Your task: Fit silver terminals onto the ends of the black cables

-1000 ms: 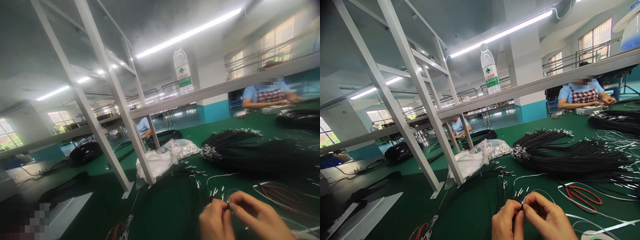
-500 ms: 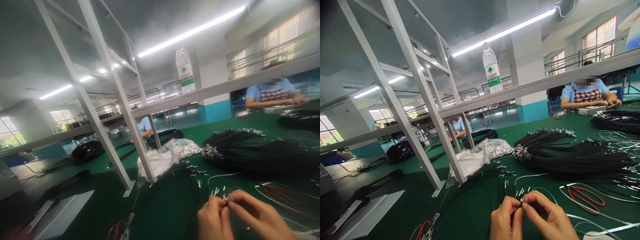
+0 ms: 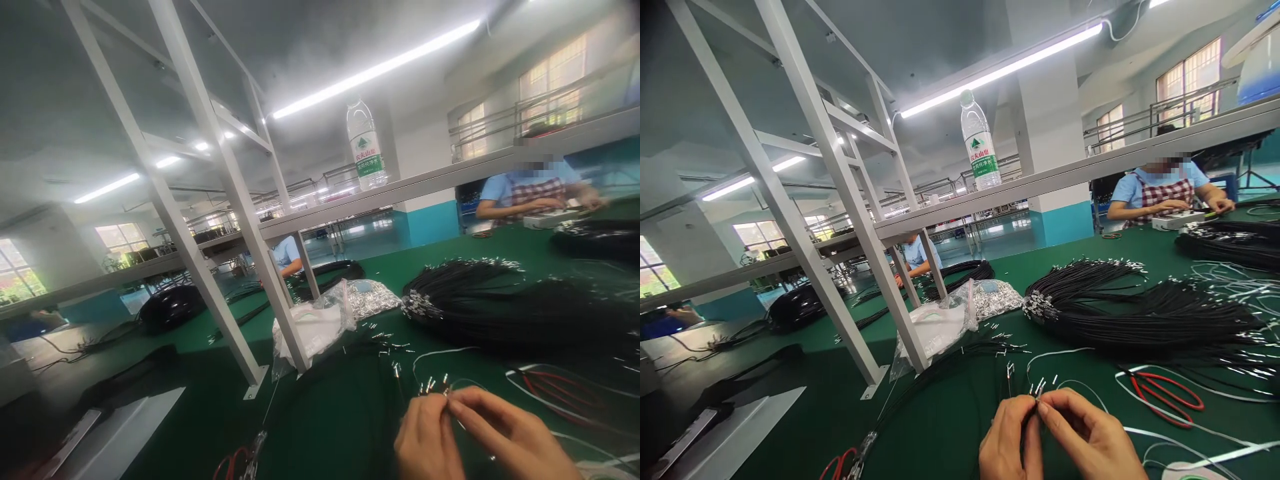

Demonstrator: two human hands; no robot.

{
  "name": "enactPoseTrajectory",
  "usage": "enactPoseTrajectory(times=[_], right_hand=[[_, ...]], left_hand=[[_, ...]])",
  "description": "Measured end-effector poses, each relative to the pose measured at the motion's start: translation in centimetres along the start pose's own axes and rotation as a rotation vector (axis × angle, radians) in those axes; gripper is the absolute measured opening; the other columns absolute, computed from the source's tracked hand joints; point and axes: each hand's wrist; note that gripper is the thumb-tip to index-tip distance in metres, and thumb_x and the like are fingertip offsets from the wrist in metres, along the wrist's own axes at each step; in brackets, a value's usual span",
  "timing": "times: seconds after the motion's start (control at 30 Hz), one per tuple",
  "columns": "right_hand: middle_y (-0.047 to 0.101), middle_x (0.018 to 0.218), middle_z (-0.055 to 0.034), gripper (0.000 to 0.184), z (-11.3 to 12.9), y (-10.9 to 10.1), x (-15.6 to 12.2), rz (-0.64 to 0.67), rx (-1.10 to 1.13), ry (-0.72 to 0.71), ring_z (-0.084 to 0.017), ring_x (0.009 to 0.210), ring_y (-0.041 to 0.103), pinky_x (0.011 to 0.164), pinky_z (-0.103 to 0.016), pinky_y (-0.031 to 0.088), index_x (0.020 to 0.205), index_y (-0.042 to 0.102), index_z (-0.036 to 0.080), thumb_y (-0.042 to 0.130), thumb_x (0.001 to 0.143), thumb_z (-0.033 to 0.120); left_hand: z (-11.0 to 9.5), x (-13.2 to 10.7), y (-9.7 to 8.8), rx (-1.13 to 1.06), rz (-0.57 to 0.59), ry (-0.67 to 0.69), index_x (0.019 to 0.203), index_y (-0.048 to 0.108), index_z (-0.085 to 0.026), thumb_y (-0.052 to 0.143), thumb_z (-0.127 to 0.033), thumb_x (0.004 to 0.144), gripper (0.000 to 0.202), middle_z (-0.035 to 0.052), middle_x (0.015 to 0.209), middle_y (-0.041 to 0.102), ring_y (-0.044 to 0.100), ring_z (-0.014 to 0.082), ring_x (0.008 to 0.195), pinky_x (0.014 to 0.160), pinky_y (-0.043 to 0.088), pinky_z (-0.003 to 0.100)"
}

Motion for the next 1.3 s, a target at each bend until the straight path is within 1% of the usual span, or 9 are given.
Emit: enactPoseTrajectory(times=[0.17, 0.3, 0.47, 0.63, 0.77, 0.87, 1.0, 1.13, 1.3], right_hand=[[0.073, 0.097, -0.0051, 0.029, 0.4, 0.3, -0.1, 0.024, -0.046, -0.084, -0.024, 0.092, 0.067, 0.081, -0.021, 0.054, 0.089, 0.075, 0.024, 0.062, 0.086, 0.05], [0.073, 0.089, -0.0043, 0.028, 0.3, 0.4, -0.1, 0.018, -0.051, -0.079, -0.024, 0.09, 0.068, 0.079, -0.022, 0.055, 0.086, 0.074, 0.023, 0.063, 0.085, 0.049], [0.07, 0.081, -0.0034, 0.03, 0.4, 0.6, -0.2, -0.013, -0.054, -0.051, -0.024, 0.084, 0.068, 0.074, -0.022, 0.056, 0.081, 0.073, 0.023, 0.063, 0.084, 0.051], [0.069, 0.078, -0.0032, 0.032, 0.4, 0.7, -0.2, -0.027, -0.085, -0.06, -0.022, 0.077, 0.068, 0.07, -0.022, 0.055, 0.079, 0.074, 0.023, 0.061, 0.085, 0.052], [0.067, 0.076, -0.003, 0.034, 0.1, 0.8, -0.2, -0.037, -0.079, -0.038, -0.02, 0.072, 0.065, 0.063, -0.021, 0.053, 0.077, 0.072, 0.022, 0.06, 0.086, 0.053], [0.063, 0.071, -0.0013, 0.035, 0.1, 0.9, -0.2, -0.023, -0.012, 0.007, -0.018, 0.063, 0.061, 0.055, -0.022, 0.051, 0.075, 0.071, 0.022, 0.061, 0.085, 0.054], [0.059, 0.063, 0.0013, 0.034, 0.1, 0.8, -0.1, -0.009, 0.082, 0.015, -0.015, 0.054, 0.055, 0.052, -0.022, 0.049, 0.073, 0.07, 0.021, 0.065, 0.083, 0.053], [0.065, 0.068, -0.0014, 0.034, 0.1, 0.4, 0.2, 0.001, 0.049, 0.013, -0.018, 0.062, 0.061, 0.06, -0.023, 0.052, 0.074, 0.072, 0.021, 0.065, 0.082, 0.053], [0.067, 0.07, -0.0018, 0.031, 0.6, 0.6, 0.2, -0.047, -0.017, -0.004, -0.02, 0.068, 0.063, 0.06, -0.022, 0.052, 0.072, 0.073, 0.022, 0.068, 0.078, 0.051]], left_hand=[[0.2, 0.4, 0.0, 0.023, -0.093, 0.073, 0.103, 0.061, -0.022, 0.04, -0.01, 0.095, 0.026, 0.0022, 0.079, 0.07, 0.068, 0.0128, 0.067, 0.063, 0.054, 0.019], [0.0, 0.1, 0.2, -0.02, -0.088, -0.003, 0.1, 0.063, -0.022, 0.039, -0.011, 0.095, 0.027, 0.003, 0.078, 0.069, 0.067, 0.0139, 0.066, 0.062, 0.053, 0.021], [-0.1, -0.3, 0.4, -0.106, 0.025, -0.321, 0.09, 0.065, -0.021, 0.039, -0.017, 0.092, 0.027, 0.0049, 0.074, 0.065, 0.061, 0.0155, 0.055, 0.055, 0.052, 0.025], [-0.6, 0.2, 0.2, -0.374, 0.112, -0.632, 0.089, 0.065, -0.016, 0.051, -0.036, 0.09, 0.024, 0.0067, 0.073, 0.066, 0.06, 0.015, 0.053, 0.05, 0.052, 0.025], [-0.9, 0.7, 0.0, -0.624, 0.161, -0.782, 0.088, 0.061, -0.014, 0.061, -0.052, 0.083, 0.039, 0.0069, 0.072, 0.068, 0.06, 0.0125, 0.048, 0.046, 0.052, 0.022], [-0.8, 0.8, 0.1, -0.758, 0.171, -0.828, 0.087, 0.058, -0.013, 0.065, -0.057, 0.078, 0.045, 0.0052, 0.069, 0.067, 0.058, 0.0114, 0.043, 0.042, 0.051, 0.022], [-0.6, 1.0, 0.2, -0.873, 0.162, -0.844, 0.084, 0.056, -0.014, 0.071, -0.054, 0.075, 0.044, 0.0025, 0.065, 0.065, 0.058, 0.0101, 0.041, 0.042, 0.049, 0.02], [-1.0, 1.5, -0.1, -0.883, 0.16, -0.844, 0.082, 0.056, -0.014, 0.075, -0.044, 0.074, 0.037, 0.001, 0.066, 0.063, 0.057, 0.0079, 0.041, 0.042, 0.046, 0.017], [-1.6, 2.0, -0.3, -0.822, 0.132, -0.901, 0.083, 0.052, -0.015, 0.078, -0.039, 0.07, 0.038, -0.0011, 0.068, 0.061, 0.055, 0.0069, 0.04, 0.04, 0.044, 0.016]])
Point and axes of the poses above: each hand's wrist, its own x-axis towards the middle knuckle, its own y-axis out of the palm, z = x × y
